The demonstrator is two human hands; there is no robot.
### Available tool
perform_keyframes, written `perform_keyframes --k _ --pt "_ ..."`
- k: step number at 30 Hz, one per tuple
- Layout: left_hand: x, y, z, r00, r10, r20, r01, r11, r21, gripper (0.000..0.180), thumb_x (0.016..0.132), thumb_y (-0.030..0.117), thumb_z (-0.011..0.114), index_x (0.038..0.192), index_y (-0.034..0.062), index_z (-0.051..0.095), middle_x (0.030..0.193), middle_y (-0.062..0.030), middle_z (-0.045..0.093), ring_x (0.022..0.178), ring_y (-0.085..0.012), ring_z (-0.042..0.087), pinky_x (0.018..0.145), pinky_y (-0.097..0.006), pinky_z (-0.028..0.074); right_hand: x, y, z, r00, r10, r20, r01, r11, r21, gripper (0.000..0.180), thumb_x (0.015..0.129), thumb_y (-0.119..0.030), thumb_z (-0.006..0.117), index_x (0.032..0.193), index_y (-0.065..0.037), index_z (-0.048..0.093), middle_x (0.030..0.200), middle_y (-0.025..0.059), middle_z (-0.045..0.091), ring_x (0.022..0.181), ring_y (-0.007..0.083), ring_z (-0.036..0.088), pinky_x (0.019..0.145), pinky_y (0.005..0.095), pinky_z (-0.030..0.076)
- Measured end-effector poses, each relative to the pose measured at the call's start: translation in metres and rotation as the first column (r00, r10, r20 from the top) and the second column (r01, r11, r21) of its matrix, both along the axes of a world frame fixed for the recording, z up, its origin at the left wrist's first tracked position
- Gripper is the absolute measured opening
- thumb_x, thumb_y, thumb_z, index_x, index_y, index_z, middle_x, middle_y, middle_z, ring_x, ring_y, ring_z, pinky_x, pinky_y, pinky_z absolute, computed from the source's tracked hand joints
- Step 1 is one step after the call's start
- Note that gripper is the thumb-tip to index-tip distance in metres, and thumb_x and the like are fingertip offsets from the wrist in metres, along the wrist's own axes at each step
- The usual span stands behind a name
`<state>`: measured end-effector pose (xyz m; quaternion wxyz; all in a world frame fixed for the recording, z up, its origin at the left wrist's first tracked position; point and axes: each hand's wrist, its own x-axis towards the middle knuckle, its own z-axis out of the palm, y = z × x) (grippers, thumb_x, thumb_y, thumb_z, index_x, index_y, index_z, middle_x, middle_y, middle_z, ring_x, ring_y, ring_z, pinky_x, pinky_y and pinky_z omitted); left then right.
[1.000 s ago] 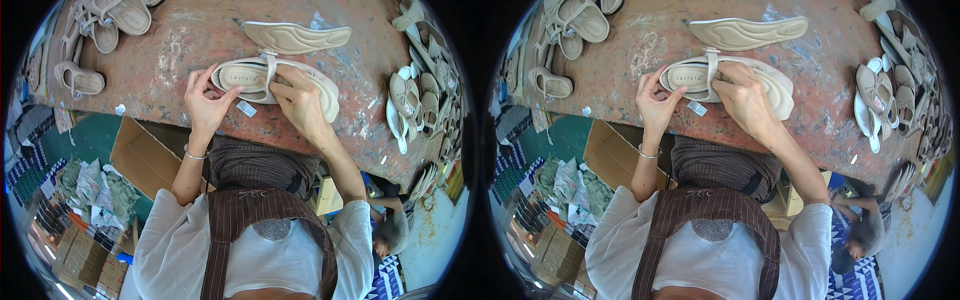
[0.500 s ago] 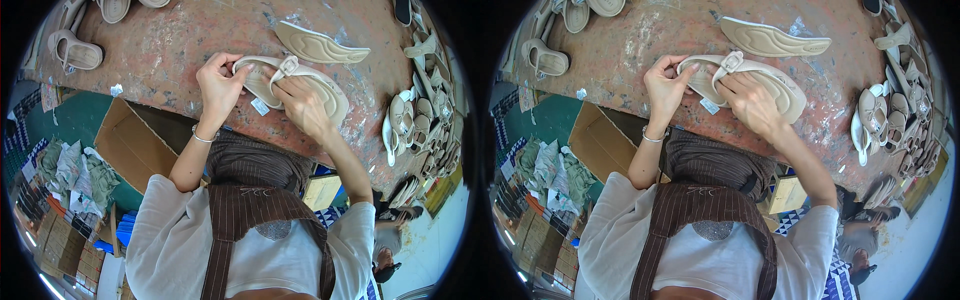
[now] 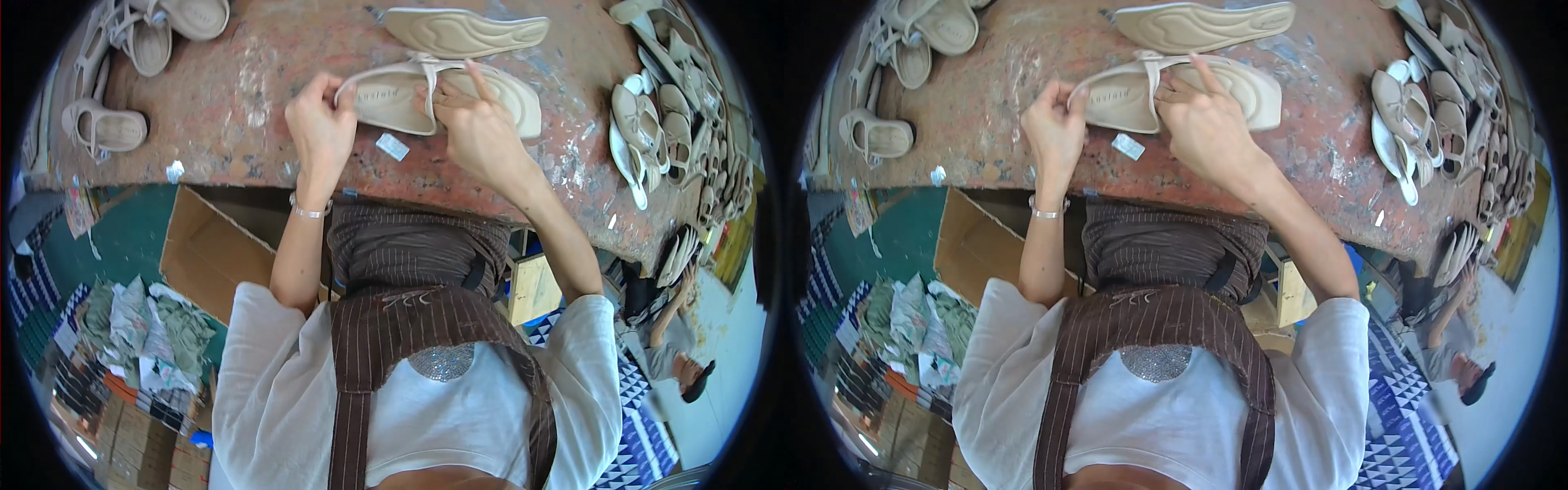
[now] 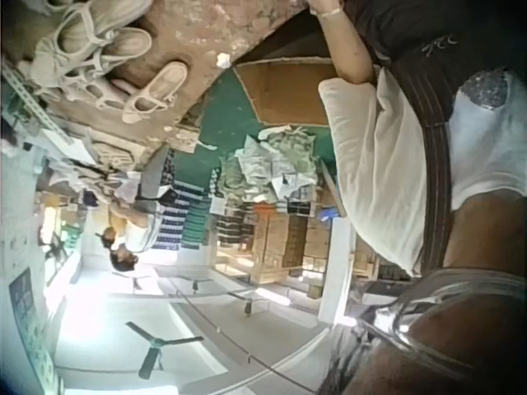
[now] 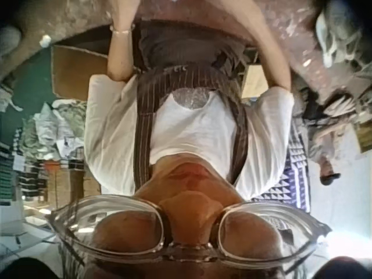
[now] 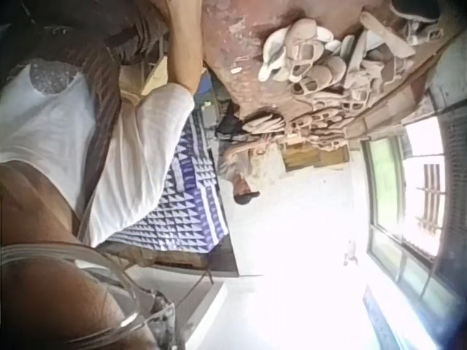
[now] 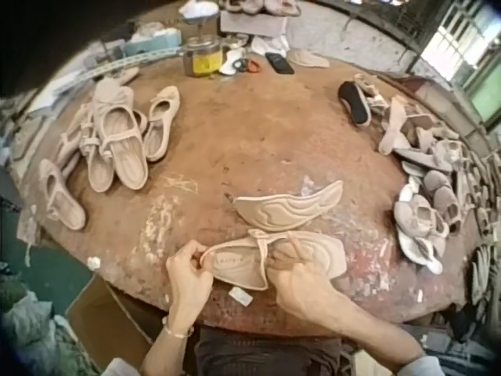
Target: The person repeatedly picks up a shoe, inserts an insole by hand, presses it down, and wipes the exterior with a cloth before setting it aside.
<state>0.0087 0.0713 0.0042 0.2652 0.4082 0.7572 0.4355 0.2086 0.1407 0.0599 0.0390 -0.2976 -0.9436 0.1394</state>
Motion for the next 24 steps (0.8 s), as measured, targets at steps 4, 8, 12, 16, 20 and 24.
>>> perform_keyframes --k 4,8,12,16,20,24 --pt "0.041 -0.04 0.018 0.978 -0.203 -0.043 0.195 0.97 -0.146 0.012 0.084 0.007 0.066 0.079 0.0032 0.056 0.06 -0.0165 0.059 0.054 -0.0338 0.062 0.052 -0.044 0.047 0.031 0.022 -0.012 0.813 -0.49 -0.314 0.576 0.753 0.316 0.028 0.085 -0.011 0.065 0.112 -0.005 0.07 0.107 0.0128 0.072 0.113 0.0287 0.064 0.113 0.056 0.028" --pt "0.093 -0.058 0.046 0.848 -0.437 -0.298 0.382 0.896 -0.228 0.02 0.082 0.021 0.072 0.083 0.0078 0.058 0.084 -0.0104 0.065 0.078 -0.0313 0.065 0.062 -0.044 0.051 0.041 0.046 0.009 0.602 -0.664 -0.443 0.72 0.692 -0.059 0.032 0.083 -0.02 0.075 0.108 0.0 0.069 0.111 0.0152 0.069 0.104 0.0325 0.065 0.092 0.0459 0.049" --pt "0.117 -0.063 0.041 0.69 -0.53 -0.493 0.611 0.792 0.003 0.053 0.077 0.026 0.076 0.122 0.0016 0.061 0.125 -0.0146 0.057 0.123 -0.0356 0.049 0.104 -0.052 0.039 0.044 -0.013 0.029 0.743 -0.474 -0.472 0.427 0.879 -0.212 0.019 0.07 0.003 0.07 0.087 -0.002 0.062 0.12 0.0205 0.064 0.109 0.0384 0.064 0.079 0.0411 0.056" --pt "0.126 -0.059 0.012 0.59 -0.649 -0.481 0.648 0.736 -0.197 0.058 0.081 0.024 0.068 0.131 -0.0018 0.055 0.139 -0.0204 0.048 0.139 -0.0375 0.034 0.107 -0.066 0.028 0.034 -0.074 0.004 0.828 -0.501 -0.251 0.491 0.865 -0.104 0.051 0.075 0.003 0.063 0.125 -0.003 0.057 0.122 0.0204 0.064 0.126 0.0381 0.055 0.115 0.059 0.025" --pt "0.125 -0.06 0.005 0.482 -0.659 -0.577 0.659 0.707 -0.256 0.056 0.085 0.021 0.064 0.135 -0.0025 0.052 0.138 -0.0193 0.05 0.138 -0.0367 0.037 0.107 -0.063 0.03 0.017 -0.027 -0.034 0.884 -0.431 -0.183 0.467 0.844 0.265 0.045 0.081 0.0 0.056 0.126 0.004 0.055 0.116 0.0198 0.065 0.118 0.0326 0.06 0.115 0.0559 0.026" --pt "0.128 -0.06 0.003 0.521 -0.589 -0.617 0.608 0.764 -0.217 0.05 0.084 0.017 0.063 0.13 -0.0035 0.057 0.14 -0.0187 0.05 0.137 -0.036 0.039 0.107 -0.059 0.032 0.012 0.01 -0.021 0.89 -0.455 -0.033 0.455 0.89 0.004 0.031 0.079 0.003 0.054 0.109 0.006 0.058 0.111 0.0214 0.064 0.111 0.0334 0.062 0.116 0.0552 0.027"
